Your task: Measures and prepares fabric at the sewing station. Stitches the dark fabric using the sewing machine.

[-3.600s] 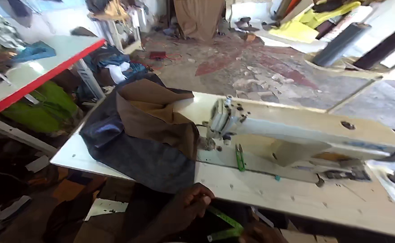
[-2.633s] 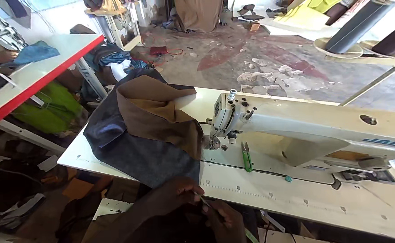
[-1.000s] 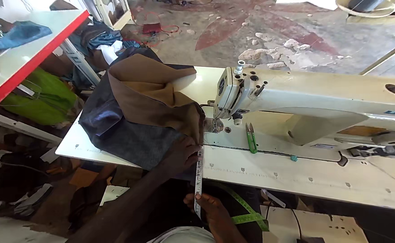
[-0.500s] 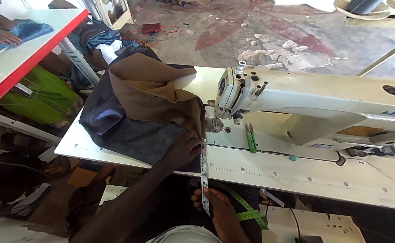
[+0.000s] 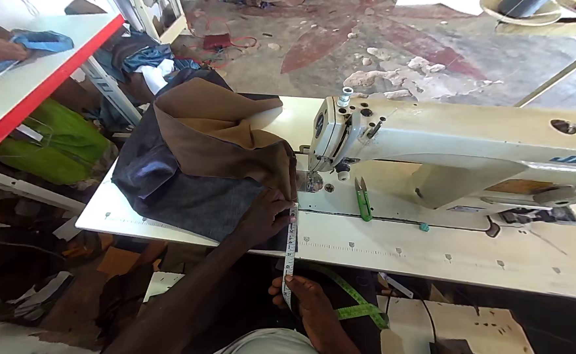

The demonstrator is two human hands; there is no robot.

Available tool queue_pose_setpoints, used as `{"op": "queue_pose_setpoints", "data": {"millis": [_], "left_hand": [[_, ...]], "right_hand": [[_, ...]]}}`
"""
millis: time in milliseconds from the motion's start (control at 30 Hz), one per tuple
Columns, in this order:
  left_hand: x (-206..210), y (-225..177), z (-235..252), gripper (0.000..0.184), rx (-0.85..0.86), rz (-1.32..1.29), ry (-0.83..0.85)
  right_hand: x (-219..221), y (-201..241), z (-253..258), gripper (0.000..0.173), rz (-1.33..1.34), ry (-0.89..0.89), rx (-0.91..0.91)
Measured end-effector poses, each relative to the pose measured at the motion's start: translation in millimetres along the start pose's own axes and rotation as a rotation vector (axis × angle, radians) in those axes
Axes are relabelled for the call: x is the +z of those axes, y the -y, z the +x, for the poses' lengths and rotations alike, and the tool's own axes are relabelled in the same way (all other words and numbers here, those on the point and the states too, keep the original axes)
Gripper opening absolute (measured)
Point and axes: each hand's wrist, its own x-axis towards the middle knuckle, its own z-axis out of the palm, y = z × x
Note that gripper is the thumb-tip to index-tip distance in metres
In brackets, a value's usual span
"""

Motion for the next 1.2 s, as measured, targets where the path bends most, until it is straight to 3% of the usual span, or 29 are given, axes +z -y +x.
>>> {"op": "queue_pose_setpoints", "data": {"millis": [333,600,767,833,900,967,1067,1200], "left_hand": [[2.2,3.3,0.3,0.038,0.01,0.029,-0.011],[3.6,-18.3,-14.3,0.032,0.101,0.16,-0.026],[-2.7,-85.8,-51.9,0.03,0.298,-0.261,0.195],[10.3,-102.0,-63.7,0.028,0.357,-0.459,0.31],[30.0,-109.1,-70.0,0.03,0.334,-0.53,0.404],[51.1,-113.1,-65.6,0.041,0.274,-0.488,0.526],[88.2,-116.4,-49.0,0.055,0.226,-0.361,0.666],[119.6,-127.0,-35.2,0.054,0.221,-0.248,0.743]], "right_hand": [[-5.4,-0.6,-0.9,0.036,0.014,-0.045,-0.002],[-18.9,29.1,-39.4,0.036,-0.238,0.163,0.013],[-58.5,52.4,-72.9,0.044,-0.784,0.315,0.17],[-87.5,71.0,-92.1,0.042,-0.811,0.305,0.134],[-122.5,91.5,-117.8,0.037,-0.73,0.224,0.067],[-157.3,107.2,-144.5,0.034,-0.706,0.028,0.069],[-209.4,106.2,-164.8,0.034,-0.814,-0.405,0.253],[-297.1,53.9,-175.4,0.034,-1.029,-0.824,0.529]]}}
